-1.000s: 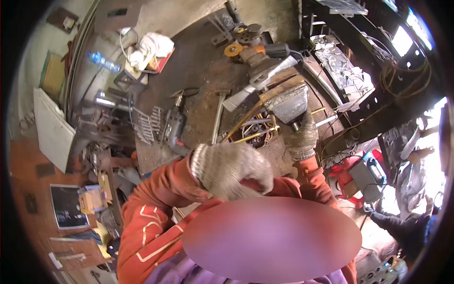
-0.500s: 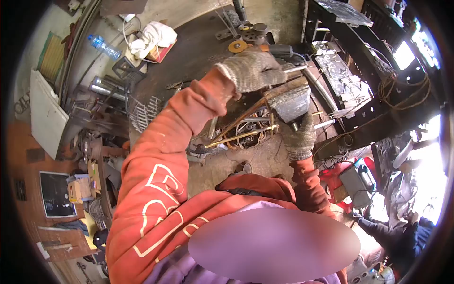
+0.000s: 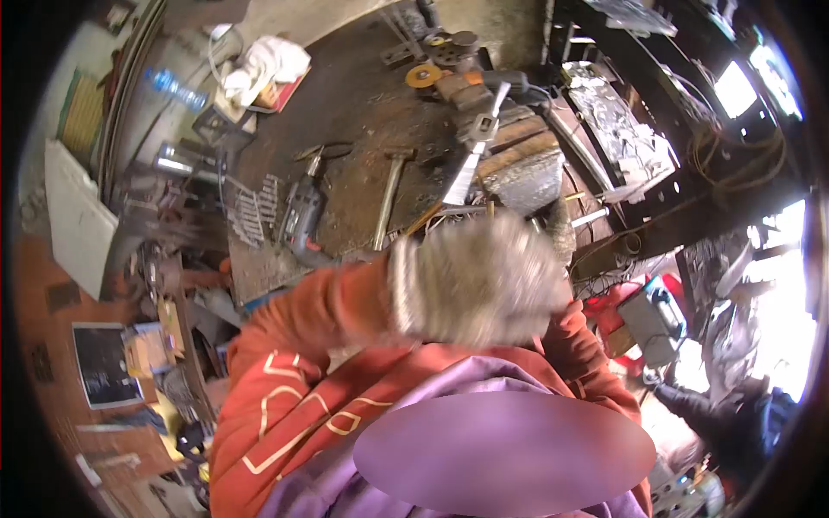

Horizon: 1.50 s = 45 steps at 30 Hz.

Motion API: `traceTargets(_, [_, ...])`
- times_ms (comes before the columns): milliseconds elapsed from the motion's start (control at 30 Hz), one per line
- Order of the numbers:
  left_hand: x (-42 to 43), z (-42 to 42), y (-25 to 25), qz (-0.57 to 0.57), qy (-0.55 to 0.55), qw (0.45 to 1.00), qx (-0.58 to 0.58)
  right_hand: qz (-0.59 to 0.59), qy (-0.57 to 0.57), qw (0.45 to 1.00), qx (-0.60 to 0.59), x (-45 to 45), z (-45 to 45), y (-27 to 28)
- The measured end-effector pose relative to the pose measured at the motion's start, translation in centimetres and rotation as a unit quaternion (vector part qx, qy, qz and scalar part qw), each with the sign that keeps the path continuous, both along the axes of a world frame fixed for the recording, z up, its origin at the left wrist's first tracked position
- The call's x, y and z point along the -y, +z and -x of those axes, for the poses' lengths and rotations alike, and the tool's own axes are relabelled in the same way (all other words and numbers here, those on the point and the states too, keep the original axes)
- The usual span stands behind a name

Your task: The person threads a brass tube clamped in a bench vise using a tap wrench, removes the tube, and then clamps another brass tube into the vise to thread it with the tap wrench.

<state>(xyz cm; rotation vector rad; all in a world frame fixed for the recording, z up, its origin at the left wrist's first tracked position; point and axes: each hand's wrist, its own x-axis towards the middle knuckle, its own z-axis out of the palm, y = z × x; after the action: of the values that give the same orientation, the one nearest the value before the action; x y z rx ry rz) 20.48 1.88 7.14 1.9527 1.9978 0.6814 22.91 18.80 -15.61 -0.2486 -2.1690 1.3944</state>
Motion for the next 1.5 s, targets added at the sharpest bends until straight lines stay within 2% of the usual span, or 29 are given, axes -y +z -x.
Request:
traceTargets(33, [-0.4, 1.9, -1.2, -0.066, 0.019, 0.996, -0.064, -0.214, 0.023, 0.976, -0.045, -2.5, 0.7, -5.4])
traceTargets(100, [-1.2, 5.7, -2.6, -0.130, 0.061, 0.968, -0.204, -0.032, 0.031, 0.999, -0.007, -0.7, 0.3, -3.5])
traceTargets(133, [-1.7, 7.4, -2.6, -0.130, 0.082, 0.949, -0.275, 0.013, 0.034, 0.999, 0.003, -0.2, 0.3, -2.7])
traceTargets(167, [-2.1, 9.0, -3.1, -0.129, 0.085, 0.948, -0.277, 0.015, 0.027, 0.999, 0.014, 0.1, 0.4, -1.9])
traceTargets(233, [-3.2, 11.6, -3.6, -0.164, 0.067, 0.971, -0.163, -0.079, -0.004, 0.997, 0.017, 0.5, 0.3, 0.3])
traceTargets(267, [-3.6, 12.5, -3.5, -0.164, 0.059, 0.971, -0.161, -0.019, 0.002, 1.000, 0.008, 0.7, 0.1, 0.8])
traceTargets(300, [-3.6, 13.2, -2.8, -0.051, 0.103, 0.983, -0.141, 0.042, 0.008, 0.999, -0.001, 0.7, -0.1, 1.0])
traceTargets(333, [-3.4, 13.7, -2.3, 0.063, 0.145, 0.980, -0.122, 0.044, 0.000, 0.999, -0.002, 0.7, -0.1, 0.9])
traceTargets(367, [-3.0, 14.2, -2.1, 0.078, 0.188, 0.969, -0.140, -0.004, -0.017, 1.000, -0.006, 0.6, -0.1, 0.8])
traceTargets(400, [-2.2, 16.8, -5.7, -0.022, 0.166, 0.972, -0.166, -0.050, -0.035, 0.998, -0.009, 0.7, -0.1, 0.7])
traceTargets(500, [-1.8, 15.8, -4.4, -0.003, 0.174, 0.967, -0.184, -0.022, -0.033, 0.999, -0.013, 0.5, 0.2, 1.3])
traceTargets(733, [0.5, 16.8, -4.2, -0.093, 0.245, 0.927, -0.267, -0.038, -0.027, 0.998, -0.047, 0.9, 0.4, 1.2])
traceTargets(800, [1.7, 17.1, -3.8, -0.001, 0.272, 0.947, -0.169, -0.039, -0.019, 0.997, -0.059, 0.8, 0.4, 1.5])
traceTargets(900, [5.3, 13.1, -2.6, 0.067, 0.356, 0.926, -0.101, -0.012, -0.021, 0.998, -0.063, 1.0, 0.3, 2.1])
traceTargets(933, [6.7, 11.2, -3.2, 0.054, 0.326, 0.916, -0.228, -0.008, -0.024, 0.997, -0.066, 0.9, 0.5, 2.1])
traceTargets(967, [5.7, 7.7, -1.8, 0.173, 0.394, 0.870, -0.239, 0.001, -0.018, 0.999, -0.040, 0.8, 0.4, 2.0])
traceTargets(1000, [5.5, 4.3, -2.0, 0.172, 0.421, 0.848, -0.273, 0.009, -0.012, 1.000, -0.012, 0.8, 0.3, 2.0])
traceTargets(1033, [5.0, 3.0, -0.3, 0.178, 0.431, 0.880, -0.091, 0.009, -0.014, 1.000, -0.013, 0.9, 0.2, 2.3])
traceTargets(1067, [4.6, 2.3, 1.2, 0.177, 0.429, 0.880, 0.097, 0.038, -0.003, 0.999, -0.014, 1.0, 0.2, 2.9])
traceTargets(1100, [5.1, 2.6, -0.4, 0.171, 0.433, 0.880, 0.099, 0.063, 0.011, 0.998, -0.014, 1.1, 0.2, 3.2])
traceTargets(1133, [5.9, 3.1, -3.3, 0.054, 0.367, 0.886, 0.279, 0.057, 0.017, 0.998, -0.013, 1.2, 0.1, 3.3])
traceTargets(1167, [6.3, 3.3, -5.0, -0.068, 0.283, 0.847, 0.444, 0.108, 0.034, 0.994, -0.003, 1.4, -0.2, 3.2])
traceTargets(1200, [6.0, 3.2, -3.9, -0.077, 0.287, 0.845, 0.445, 0.132, 0.047, 0.990, 0.002, 1.5, -0.2, 3.0])
traceTargets(1233, [5.2, 3.2, -1.5, -0.017, 0.328, 0.896, 0.301, 0.155, 0.060, 0.986, 0.007, 1.6, -0.1, 2.8])
traceTargets(1300, [5.0, 5.2, -0.5, 0.060, 0.357, 0.931, 0.042, 0.162, 0.067, 0.984, -0.013, 1.4, -0.1, 2.4])
traceTargets(1333, [5.2, 6.9, -1.1, 0.024, 0.329, 0.943, -0.043, 0.164, 0.070, 0.984, -0.020, 1.3, -0.1, 2.3])
traceTargets(1400, [3.8, 9.0, -1.4, -0.138, 0.290, 0.891, -0.321, 0.090, 0.044, 0.995, -0.025, 1.4, -0.2, 2.4])
traceTargets(1433, [2.9, 10.0, -1.7, -0.138, 0.289, 0.891, -0.321, 0.066, 0.035, 0.997, -0.027, 1.5, -0.3, 2.3])
traceTargets(1500, [0.7, 11.5, -2.1, -0.062, 0.178, 0.951, -0.246, 0.074, 0.032, 0.996, -0.028, 1.4, -0.3, 2.1])
